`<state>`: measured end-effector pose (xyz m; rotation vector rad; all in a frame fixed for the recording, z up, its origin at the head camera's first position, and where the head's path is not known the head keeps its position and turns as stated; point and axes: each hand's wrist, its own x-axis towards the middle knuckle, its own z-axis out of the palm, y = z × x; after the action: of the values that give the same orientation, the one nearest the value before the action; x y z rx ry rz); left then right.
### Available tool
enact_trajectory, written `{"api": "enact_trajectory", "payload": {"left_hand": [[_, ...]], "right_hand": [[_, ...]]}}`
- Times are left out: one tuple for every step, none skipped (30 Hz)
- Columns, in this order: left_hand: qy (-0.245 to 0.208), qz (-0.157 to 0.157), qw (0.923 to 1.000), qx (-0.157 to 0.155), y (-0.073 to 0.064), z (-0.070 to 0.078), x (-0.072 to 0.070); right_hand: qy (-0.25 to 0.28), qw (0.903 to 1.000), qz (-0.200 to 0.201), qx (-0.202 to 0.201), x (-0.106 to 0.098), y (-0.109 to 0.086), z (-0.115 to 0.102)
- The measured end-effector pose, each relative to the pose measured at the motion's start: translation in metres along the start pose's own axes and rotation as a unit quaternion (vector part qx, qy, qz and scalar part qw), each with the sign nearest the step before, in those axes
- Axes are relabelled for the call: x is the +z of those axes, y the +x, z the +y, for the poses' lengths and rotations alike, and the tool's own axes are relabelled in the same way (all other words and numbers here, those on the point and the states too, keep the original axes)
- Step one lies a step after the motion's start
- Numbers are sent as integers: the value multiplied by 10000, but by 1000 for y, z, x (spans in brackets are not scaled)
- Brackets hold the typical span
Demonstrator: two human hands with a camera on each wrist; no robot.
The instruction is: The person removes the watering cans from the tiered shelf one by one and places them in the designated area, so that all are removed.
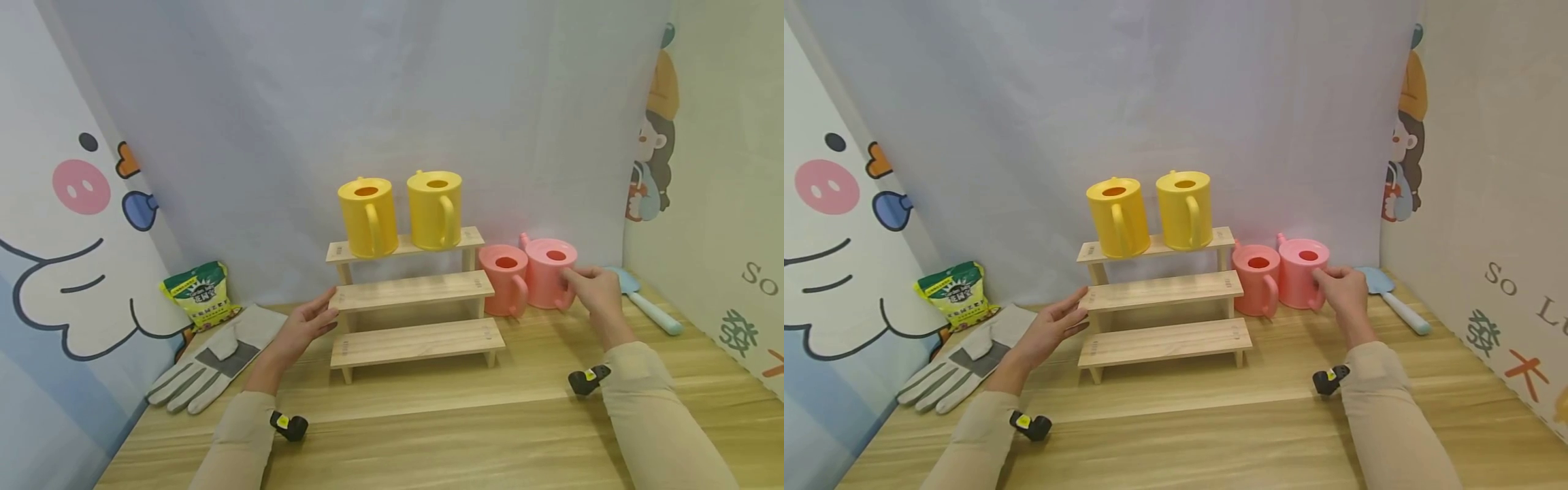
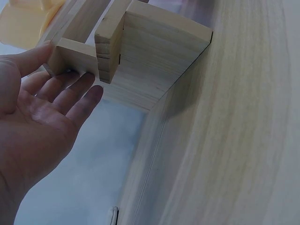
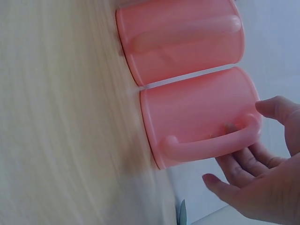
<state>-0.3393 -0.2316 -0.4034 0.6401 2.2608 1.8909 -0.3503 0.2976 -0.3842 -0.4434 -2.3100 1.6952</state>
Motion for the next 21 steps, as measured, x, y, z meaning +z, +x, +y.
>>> {"api": "enact_trajectory", "payload": {"left_hand": [[14,-1,10000,2,0,0,0],[23,1,10000,6,0,0,0],[32,5,10000,8,0,0,0],[41,9,10000,5,0,0,0],[49,17,10000,1,0,0,0],[56,19,10000,1,0,0,0],[60,17,10000,6,0,0,0],[60,11,10000,15,0,0,0],[51,11,10000,13,0,0,0],[48,8,10000,13,0,1,0],[37,6,10000,20,0,1,0],[27,0,10000,24,0,1,0],[15,0,10000,26,0,1,0],[7,7,10000,20,0,2,0],[1,17,10000,10,0,2,1],[1,17,10000,10,0,2,1],[-3,21,10000,6,0,2,1],[1,21,10000,4,0,2,1],[-5,24,10000,1,0,2,1],[-6,24,10000,-1,-1,2,1],[-11,19,10000,0,0,2,1]], "right_hand": [[-42,10000,8,7,-1,0,0],[-51,10000,22,25,-2,0,-1],[-86,10000,33,23,-4,0,-2],[-117,9999,83,26,-5,0,-2],[-153,9998,131,30,-6,0,-3],[-172,9996,215,20,-7,0,-4],[-210,9994,283,13,-8,-1,-6],[-241,9991,352,5,-8,-2,-8],[-289,9986,431,-31,-9,-3,-10],[-331,9980,527,-56,-9,-3,-13],[-368,9976,586,-96,-9,-5,-15],[-387,9970,660,-148,-9,-6,-18],[-428,9964,702,-204,-9,-7,-21],[-452,9956,768,-279,-9,-8,-24],[-480,9948,822,-351,-9,-10,-27],[-499,9940,876,-421,-8,-11,-30],[-506,9934,906,-494,-8,-13,-33],[-489,9928,937,-566,-8,-15,-36],[-482,9922,956,-640,-7,-17,-39],[-478,9918,962,-700,-6,-19,-42],[-458,9917,940,-749,-6,-21,-45]]}}
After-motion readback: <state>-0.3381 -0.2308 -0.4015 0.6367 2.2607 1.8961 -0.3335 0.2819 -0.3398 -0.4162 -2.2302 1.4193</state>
